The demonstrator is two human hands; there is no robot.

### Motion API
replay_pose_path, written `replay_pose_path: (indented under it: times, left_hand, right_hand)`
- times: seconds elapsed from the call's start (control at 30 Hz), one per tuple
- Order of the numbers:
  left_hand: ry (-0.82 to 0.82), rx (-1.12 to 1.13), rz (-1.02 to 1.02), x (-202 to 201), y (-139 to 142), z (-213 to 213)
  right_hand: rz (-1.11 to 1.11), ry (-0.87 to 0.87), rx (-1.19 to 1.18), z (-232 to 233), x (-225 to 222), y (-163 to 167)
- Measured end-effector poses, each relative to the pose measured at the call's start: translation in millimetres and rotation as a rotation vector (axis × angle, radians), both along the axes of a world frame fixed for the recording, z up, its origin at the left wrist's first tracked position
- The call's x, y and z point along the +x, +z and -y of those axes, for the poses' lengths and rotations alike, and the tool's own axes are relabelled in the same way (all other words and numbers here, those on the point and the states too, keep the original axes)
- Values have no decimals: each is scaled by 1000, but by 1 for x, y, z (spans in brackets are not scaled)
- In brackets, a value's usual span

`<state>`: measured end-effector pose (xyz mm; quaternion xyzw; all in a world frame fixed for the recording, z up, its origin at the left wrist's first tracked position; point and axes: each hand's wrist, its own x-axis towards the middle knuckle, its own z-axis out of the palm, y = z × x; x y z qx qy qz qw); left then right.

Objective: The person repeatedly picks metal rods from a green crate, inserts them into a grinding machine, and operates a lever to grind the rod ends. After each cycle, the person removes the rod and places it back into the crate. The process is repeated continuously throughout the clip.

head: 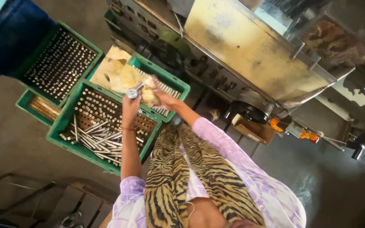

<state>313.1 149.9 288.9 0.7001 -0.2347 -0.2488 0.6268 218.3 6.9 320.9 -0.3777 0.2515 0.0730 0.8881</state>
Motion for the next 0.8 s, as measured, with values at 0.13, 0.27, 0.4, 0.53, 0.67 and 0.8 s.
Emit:
replay_pose_path:
  times: [0.13,0.27,0.4,0.53,0.67,0.8]
  left_hand:
    - [221,130,319,-2,-3,9]
    - [304,103,659,14,-4,10]
    - [400,108,679,51,7,7]
    - [442,92,732,83,32,25]
    - [596,61,762,120,68,40]
    - [699,64,878,159,89,23]
  right_hand:
    - [124,-65,-421,-15,21,10]
    - [160,-111,-1173,-4,17,22]
    - [64,-117,-1324,5,11,32]
    - [298,-270,-1204,6,8,31]
    - [375,-407,-1138,29,-4,30]
    - [215,-449,-972,73,-57,29]
